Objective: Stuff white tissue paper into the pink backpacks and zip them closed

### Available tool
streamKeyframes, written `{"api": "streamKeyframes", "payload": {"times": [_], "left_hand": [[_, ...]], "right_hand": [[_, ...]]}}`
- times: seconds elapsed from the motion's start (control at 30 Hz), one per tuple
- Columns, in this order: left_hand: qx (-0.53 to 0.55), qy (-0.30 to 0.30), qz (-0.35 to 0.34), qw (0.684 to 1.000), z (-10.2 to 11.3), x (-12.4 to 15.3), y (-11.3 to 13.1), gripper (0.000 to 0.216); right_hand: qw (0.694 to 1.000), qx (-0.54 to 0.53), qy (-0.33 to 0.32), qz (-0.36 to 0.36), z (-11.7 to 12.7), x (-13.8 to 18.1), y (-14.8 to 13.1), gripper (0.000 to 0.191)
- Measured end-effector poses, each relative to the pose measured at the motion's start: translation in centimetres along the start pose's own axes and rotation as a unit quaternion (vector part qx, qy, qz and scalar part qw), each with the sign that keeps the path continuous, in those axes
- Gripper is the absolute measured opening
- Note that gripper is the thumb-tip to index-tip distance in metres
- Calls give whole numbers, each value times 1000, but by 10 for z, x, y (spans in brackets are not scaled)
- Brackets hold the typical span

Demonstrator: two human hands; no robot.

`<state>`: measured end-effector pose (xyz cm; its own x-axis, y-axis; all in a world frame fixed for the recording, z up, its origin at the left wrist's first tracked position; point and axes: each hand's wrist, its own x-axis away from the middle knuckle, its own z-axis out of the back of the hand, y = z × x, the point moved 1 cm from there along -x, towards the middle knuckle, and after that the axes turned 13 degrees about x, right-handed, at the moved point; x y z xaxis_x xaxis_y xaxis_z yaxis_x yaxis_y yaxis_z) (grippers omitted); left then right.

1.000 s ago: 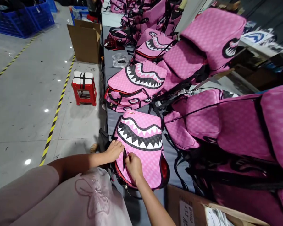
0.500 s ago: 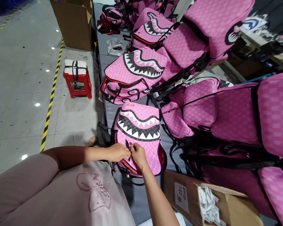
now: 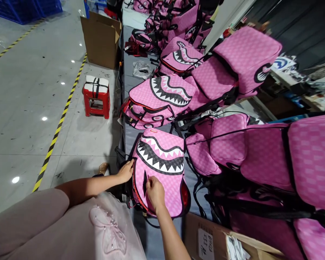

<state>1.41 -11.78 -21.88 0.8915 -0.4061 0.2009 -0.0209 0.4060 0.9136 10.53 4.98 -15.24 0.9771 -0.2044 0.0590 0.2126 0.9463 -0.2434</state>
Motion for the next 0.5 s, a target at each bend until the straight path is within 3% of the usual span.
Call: {"api": "streamKeyframes", "payload": {"times": [0.13,0.33,0.5], "left_hand": [[39,22,5,999,-16,0,-8,71],[56,120,-11,991,-15,-20,-7,29],[8,112,-35,993,-12,-27,1,27]], "right_hand": [[999,37,3,12,1,3,-1,19],[998,68,-13,-13,5,6,-10,15],[996,87,-11,-32,11,6,-16,14]]}}
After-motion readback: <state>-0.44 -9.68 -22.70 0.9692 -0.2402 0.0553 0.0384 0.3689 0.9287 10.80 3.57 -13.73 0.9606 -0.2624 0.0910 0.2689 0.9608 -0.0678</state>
